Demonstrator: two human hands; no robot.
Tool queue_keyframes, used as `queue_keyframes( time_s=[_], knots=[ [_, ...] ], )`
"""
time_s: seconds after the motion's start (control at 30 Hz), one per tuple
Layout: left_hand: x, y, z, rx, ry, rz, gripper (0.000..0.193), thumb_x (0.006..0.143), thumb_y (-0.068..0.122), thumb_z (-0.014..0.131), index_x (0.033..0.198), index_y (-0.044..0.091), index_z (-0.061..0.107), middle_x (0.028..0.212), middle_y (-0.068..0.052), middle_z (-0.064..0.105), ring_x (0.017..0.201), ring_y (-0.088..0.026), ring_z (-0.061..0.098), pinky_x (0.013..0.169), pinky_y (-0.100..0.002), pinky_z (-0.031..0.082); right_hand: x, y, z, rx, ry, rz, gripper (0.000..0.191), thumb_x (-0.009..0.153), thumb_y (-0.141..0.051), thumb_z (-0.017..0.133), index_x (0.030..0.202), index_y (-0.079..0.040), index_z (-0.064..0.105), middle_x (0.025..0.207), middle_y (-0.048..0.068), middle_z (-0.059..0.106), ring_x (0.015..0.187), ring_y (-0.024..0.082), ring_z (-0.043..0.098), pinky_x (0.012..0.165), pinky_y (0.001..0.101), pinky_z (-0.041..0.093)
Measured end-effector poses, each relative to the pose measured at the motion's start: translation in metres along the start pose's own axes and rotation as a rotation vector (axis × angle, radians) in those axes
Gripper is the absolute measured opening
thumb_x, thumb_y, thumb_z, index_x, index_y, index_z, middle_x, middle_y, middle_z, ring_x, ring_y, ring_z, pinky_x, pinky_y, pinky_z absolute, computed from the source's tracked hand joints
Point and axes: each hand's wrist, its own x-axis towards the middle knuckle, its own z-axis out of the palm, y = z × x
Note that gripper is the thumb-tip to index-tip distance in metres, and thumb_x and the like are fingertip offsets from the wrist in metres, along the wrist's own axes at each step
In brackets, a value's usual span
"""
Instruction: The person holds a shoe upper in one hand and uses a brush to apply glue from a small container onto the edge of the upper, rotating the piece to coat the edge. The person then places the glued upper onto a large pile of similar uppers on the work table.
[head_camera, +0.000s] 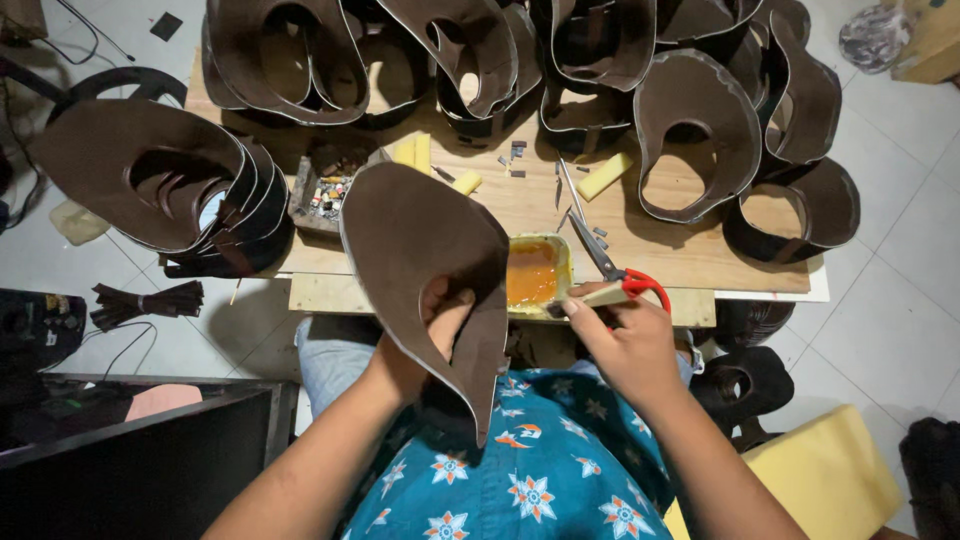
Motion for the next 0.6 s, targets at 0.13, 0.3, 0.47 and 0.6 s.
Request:
queue_keyframes(
  time_s=[0.13, 0.3, 0.47, 0.6],
  knots=[
    [-0.001, -0.005, 0.007, -0.049, -0.031, 0.164, 0.027, 0.098, 0.013, 0.059, 0.12, -0.003, 0.063, 0.11, -0.018, 0.071, 0.102, -0.028, 0.068, 0.09, -0.037, 0.054, -0.012, 0.004, 0.007, 0.414, 0.022, 0.094, 0.025, 0.092, -0.008, 0.072, 0.115, 0.002, 0.071, 0.102, 0.011, 0.075, 0.089, 0.016, 0.07, 0.081, 0.0275, 0.056],
    [-0.006, 0.005, 0.007, 0.107, -0.011, 0.204, 0.028, 0.102, 0.014, 0.054, 0.124, -0.001, 0.062, 0.116, -0.017, 0.071, 0.108, -0.029, 0.068, 0.092, -0.037, 0.052, -0.008, -0.001, 0.011, 0.221, -0.049, -0.048, 0.016, 0.089, -0.005, 0.074, 0.103, 0.004, 0.074, 0.098, 0.011, 0.076, 0.09, 0.018, 0.071, 0.083, 0.0308, 0.055],
    [-0.009, 0.01, 0.009, 0.042, -0.038, 0.176, 0.026, 0.103, 0.014, 0.054, 0.122, 0.0, 0.064, 0.112, -0.016, 0.073, 0.103, -0.029, 0.069, 0.089, -0.038, 0.055, -0.002, -0.013, 0.01, 0.235, 0.003, -0.256, 0.018, 0.092, -0.003, 0.072, 0.109, 0.004, 0.07, 0.106, 0.012, 0.073, 0.098, 0.021, 0.07, 0.088, 0.0312, 0.055],
    [-0.009, 0.006, 0.008, 0.045, -0.03, 0.191, 0.024, 0.104, 0.012, 0.055, 0.121, -0.001, 0.064, 0.111, -0.015, 0.073, 0.102, -0.025, 0.068, 0.089, -0.037, 0.054, -0.001, -0.021, 0.007, 0.169, -0.12, -0.208, 0.014, 0.088, 0.0, 0.075, 0.101, 0.002, 0.072, 0.099, 0.011, 0.074, 0.091, 0.022, 0.072, 0.084, 0.0316, 0.056]
  ],
)
